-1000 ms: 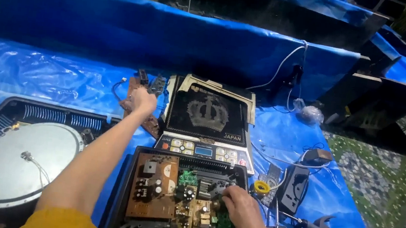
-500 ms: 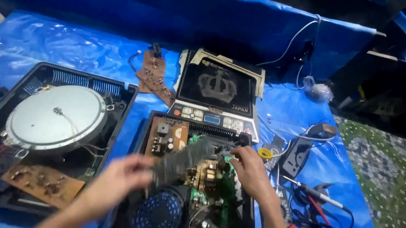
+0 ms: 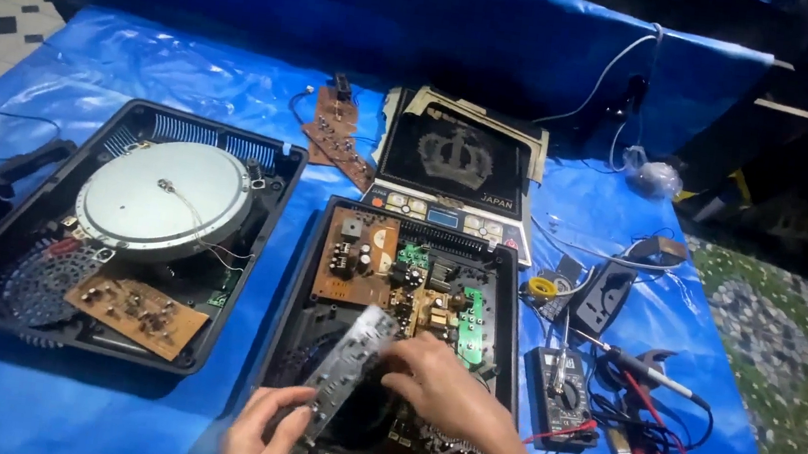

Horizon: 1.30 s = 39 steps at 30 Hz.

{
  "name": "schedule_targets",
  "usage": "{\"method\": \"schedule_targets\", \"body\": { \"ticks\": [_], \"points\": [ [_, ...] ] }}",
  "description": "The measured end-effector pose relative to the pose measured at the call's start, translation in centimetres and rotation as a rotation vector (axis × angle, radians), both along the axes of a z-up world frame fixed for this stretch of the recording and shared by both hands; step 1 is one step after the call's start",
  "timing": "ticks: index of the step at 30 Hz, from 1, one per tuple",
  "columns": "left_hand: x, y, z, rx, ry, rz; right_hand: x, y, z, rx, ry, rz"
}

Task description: Repairing an induction cooker by connecting internal wiring harnesses and installing circuit boards.

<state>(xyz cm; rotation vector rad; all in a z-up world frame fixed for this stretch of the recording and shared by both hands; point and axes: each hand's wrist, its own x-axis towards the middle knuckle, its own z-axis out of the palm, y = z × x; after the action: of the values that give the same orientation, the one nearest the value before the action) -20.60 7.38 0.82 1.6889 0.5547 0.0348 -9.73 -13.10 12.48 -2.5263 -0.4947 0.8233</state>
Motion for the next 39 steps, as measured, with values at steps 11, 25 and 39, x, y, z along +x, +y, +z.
{"method": "schedule_targets", "body": {
  "ticks": [11, 25, 39],
  "points": [
    [1.4, 0.3, 3.2, 0.261, 0.379, -0.445, 0.8, 0.1, -1.7, 0.144, 0.046, 0.121],
    [2.5, 2.1, 1.8, 0.340, 0.259, -0.579, 2.1, -2.4, -1.6, 0.159, -0.053, -0.006],
    [6.2, 2.5, 0.4, 0.775, 0.176, -0.803, 5.5, -9.5, -3.5, 0.092, -0.161, -0.453]
  ]
}}
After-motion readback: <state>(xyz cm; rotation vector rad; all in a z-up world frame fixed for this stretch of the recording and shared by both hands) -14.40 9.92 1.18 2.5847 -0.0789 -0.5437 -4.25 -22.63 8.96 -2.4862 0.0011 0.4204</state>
